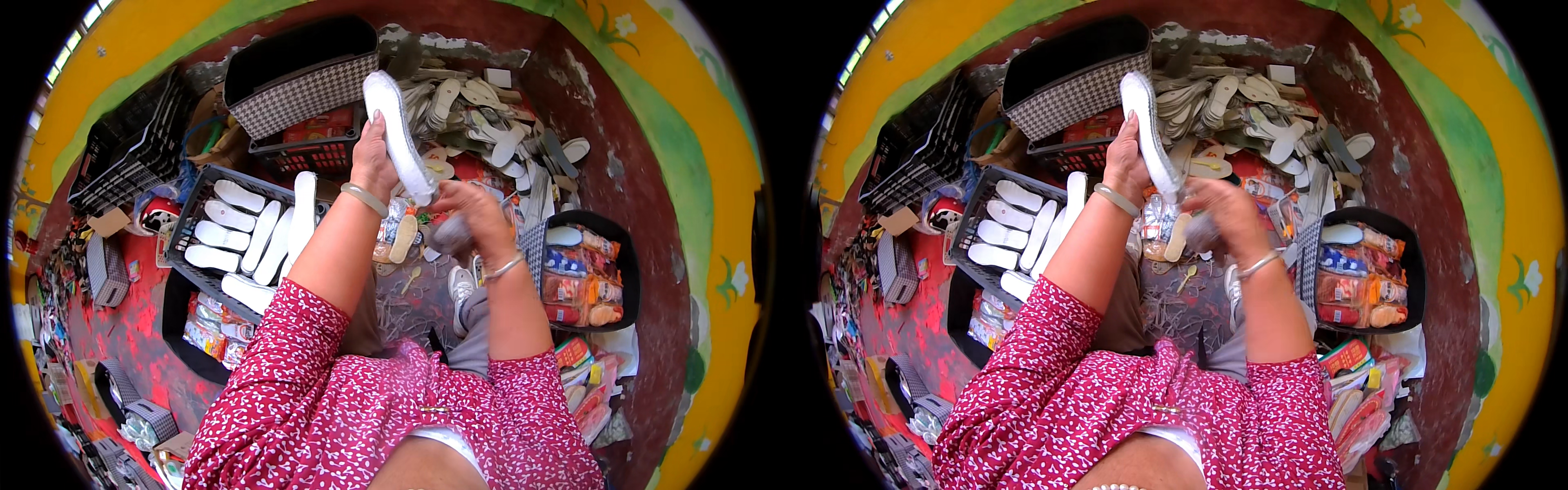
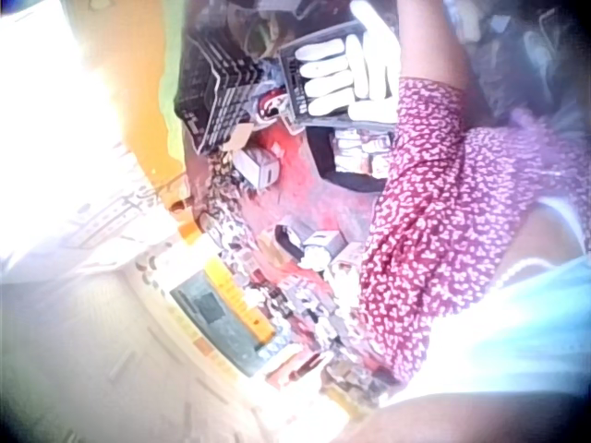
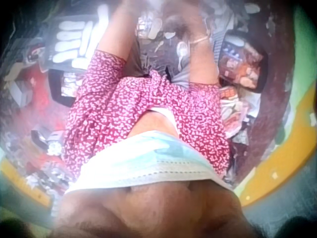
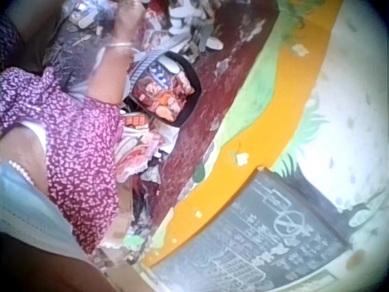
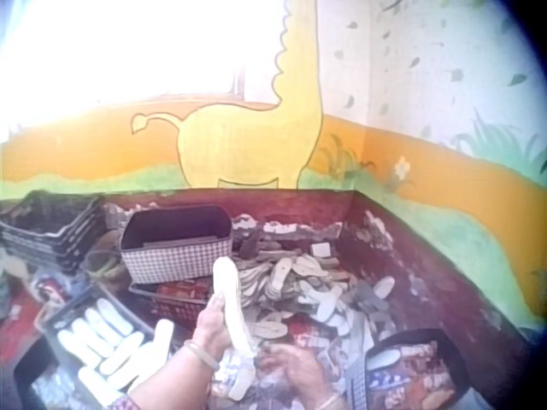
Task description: The person picks up shoe insoles from a pile and wipes each one with a cloth before placing it into a black crate.
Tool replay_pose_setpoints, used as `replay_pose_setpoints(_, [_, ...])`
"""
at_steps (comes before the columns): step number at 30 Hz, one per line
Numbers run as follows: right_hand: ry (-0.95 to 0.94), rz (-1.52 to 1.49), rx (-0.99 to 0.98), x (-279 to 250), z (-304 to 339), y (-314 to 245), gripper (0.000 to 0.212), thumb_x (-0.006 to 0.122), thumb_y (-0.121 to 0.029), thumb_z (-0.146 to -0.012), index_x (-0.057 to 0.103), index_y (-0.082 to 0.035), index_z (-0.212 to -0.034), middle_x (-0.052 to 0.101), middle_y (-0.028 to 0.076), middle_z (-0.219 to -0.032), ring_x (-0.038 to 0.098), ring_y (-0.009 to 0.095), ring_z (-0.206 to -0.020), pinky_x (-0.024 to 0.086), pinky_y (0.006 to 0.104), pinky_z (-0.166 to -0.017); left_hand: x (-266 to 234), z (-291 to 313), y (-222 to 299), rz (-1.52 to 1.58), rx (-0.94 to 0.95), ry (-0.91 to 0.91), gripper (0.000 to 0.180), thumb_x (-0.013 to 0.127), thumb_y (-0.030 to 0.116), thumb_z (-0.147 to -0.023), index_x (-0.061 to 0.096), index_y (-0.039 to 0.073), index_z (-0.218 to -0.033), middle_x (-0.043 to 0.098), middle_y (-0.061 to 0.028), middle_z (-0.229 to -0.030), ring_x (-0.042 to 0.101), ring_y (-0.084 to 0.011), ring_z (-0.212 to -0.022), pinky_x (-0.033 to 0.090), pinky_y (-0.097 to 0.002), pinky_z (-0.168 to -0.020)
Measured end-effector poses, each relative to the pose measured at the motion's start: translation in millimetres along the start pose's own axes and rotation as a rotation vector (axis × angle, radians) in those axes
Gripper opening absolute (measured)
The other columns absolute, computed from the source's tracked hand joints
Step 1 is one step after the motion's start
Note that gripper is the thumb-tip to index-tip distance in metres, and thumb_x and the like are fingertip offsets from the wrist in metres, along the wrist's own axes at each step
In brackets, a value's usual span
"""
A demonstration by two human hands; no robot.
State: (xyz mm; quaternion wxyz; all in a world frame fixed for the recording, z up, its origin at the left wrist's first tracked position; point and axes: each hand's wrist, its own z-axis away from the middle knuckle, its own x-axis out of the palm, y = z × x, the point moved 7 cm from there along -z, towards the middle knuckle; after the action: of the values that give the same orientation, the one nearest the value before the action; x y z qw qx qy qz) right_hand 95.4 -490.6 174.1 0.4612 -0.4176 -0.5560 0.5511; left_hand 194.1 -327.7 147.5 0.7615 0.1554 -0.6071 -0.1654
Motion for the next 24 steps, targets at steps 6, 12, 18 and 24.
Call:
replay_pose_setpoints(6, [0.164,-0.836,0.045,-97,-18,14,0.028,0.056,-0.017,-0.086,0.053,0.000,-0.108,0.061,0.012,-0.098,0.060,0.024,-0.089,0.049,0.0361,-0.082,31,25,-29,-0.063,-0.377,-0.325,0.024,0.048,0.034,-0.094,0.051,0.012,-0.085,0.043,0.0032,-0.063,0.036,-0.0066,-0.049,0.030,-0.0183,-0.039])
replay_pose_setpoints(12, [0.266,-0.751,-0.347,-96,-9,-25,0.036,0.055,0.002,-0.082,0.051,0.000,-0.119,0.058,0.009,-0.113,0.055,0.022,-0.104,0.042,0.0369,-0.095,51,65,-66,-0.323,-0.528,-0.413,0.020,0.048,0.030,-0.094,0.053,0.011,-0.101,0.043,0.0040,-0.059,0.034,-0.0059,-0.042,0.025,-0.0201,-0.037])
replay_pose_setpoints(18, [0.414,-0.641,-0.527,-99,-4,-50,0.035,0.060,0.000,-0.084,0.053,-0.003,-0.118,0.058,0.006,-0.113,0.055,0.017,-0.103,0.044,0.0305,-0.092,47,71,-82,-0.408,-0.590,-0.526,0.033,0.049,0.029,-0.093,0.053,0.005,-0.116,0.064,-0.0015,-0.087,0.060,-0.0050,-0.065,0.050,-0.0180,-0.054])
replay_pose_setpoints(24, [0.439,-0.261,-0.469,-78,-5,-57,0.029,0.058,0.002,-0.084,0.058,-0.003,-0.113,0.062,0.003,-0.101,0.057,0.009,-0.087,0.046,0.0217,-0.077,43,73,-87,-0.573,-0.557,-0.440,0.031,0.053,0.026,-0.092,0.052,0.004,-0.114,0.063,-0.0032,-0.088,0.061,-0.0072,-0.069,0.051,-0.0200,-0.055])
